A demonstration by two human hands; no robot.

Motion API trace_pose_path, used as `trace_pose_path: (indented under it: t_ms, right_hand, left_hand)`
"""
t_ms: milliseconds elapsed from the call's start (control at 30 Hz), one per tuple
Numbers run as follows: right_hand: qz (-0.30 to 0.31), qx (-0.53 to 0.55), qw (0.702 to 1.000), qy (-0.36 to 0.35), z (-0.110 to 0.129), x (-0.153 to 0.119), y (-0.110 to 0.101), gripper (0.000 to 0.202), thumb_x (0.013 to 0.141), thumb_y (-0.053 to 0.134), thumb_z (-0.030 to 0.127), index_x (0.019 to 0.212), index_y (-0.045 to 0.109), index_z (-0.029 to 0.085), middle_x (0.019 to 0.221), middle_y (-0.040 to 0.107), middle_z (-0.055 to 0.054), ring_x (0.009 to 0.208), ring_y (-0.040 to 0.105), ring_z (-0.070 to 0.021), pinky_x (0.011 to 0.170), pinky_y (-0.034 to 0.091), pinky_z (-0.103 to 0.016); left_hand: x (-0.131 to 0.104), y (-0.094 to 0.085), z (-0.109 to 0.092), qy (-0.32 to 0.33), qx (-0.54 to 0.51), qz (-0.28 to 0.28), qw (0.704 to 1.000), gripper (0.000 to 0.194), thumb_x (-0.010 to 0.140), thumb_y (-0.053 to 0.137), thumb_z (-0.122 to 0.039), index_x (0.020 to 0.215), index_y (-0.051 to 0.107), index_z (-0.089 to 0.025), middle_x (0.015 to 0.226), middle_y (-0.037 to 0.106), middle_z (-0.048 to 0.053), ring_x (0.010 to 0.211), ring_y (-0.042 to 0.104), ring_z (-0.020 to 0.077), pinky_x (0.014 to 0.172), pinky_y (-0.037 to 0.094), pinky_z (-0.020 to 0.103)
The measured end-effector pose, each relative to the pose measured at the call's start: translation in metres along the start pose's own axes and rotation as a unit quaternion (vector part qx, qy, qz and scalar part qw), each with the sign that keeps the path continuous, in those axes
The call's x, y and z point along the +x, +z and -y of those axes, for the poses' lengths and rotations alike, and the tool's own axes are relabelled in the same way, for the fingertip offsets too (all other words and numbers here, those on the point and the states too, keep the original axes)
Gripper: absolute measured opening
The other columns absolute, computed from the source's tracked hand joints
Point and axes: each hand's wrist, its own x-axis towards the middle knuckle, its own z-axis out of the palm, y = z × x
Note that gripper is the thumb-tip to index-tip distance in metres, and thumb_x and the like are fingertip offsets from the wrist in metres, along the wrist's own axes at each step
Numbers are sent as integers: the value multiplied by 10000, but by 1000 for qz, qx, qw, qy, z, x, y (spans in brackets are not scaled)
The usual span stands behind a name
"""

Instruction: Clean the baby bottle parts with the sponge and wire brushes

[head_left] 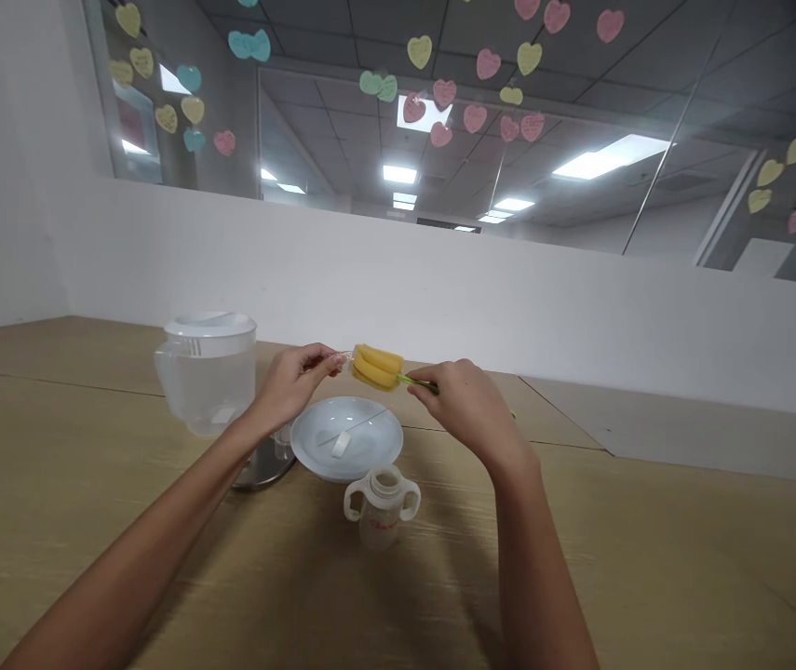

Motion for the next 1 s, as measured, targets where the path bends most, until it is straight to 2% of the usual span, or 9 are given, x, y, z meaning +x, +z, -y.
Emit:
trace_pose_path:
  t_ms: [133, 267, 467, 767, 1000]
  right_hand:
    - [5, -40, 999, 14, 4, 1, 2, 254, 827, 492, 206, 579, 541, 177, 512, 492, 9, 490, 368, -100, 479, 167, -249]
    - [15, -72, 997, 18, 6, 3, 5, 235, 834, 482, 196, 620, 574, 170, 553, 546, -18, 524, 444, -110, 483, 168, -246]
    - [27, -96, 995, 14, 8, 5, 6, 232, 854, 471, 204, 678, 619, 168, 625, 605, -53, 574, 521, -135, 482, 186, -251]
    - [37, -133, 990, 2, 8, 5, 8, 254, 877, 438, 195, 725, 640, 160, 669, 627, -68, 602, 550, -149, 482, 194, -254]
    - [39, -143, 989, -3, 11, 6, 7, 264, 891, 416, 202, 763, 644, 163, 690, 634, -69, 608, 554, -149, 482, 201, -253]
  left_hand:
    - [-2, 0, -3, 18, 23, 10, 1000, 315, 812, 523, -446, 816, 661, -163, 811, 679, 34, 772, 590, 170, 684, 419, 256]
    - [-3, 0, -7, 38, 64, 4, 997, 273, 770, 582, -430, 746, 666, -172, 791, 696, 32, 771, 612, 185, 713, 429, 273]
    - [-3, 2, -1, 58, 70, -9, 996, 225, 734, 621, -404, 747, 670, -184, 812, 706, 39, 778, 632, 199, 736, 463, 297]
    - [-5, 5, -6, 95, 112, 1, 989, 248, 780, 580, -408, 781, 657, -172, 810, 699, 50, 747, 632, 193, 700, 457, 291]
    - [-5, 3, -4, 107, 153, -13, 982, 300, 817, 520, -441, 766, 632, -167, 787, 685, 53, 720, 614, 182, 682, 431, 285]
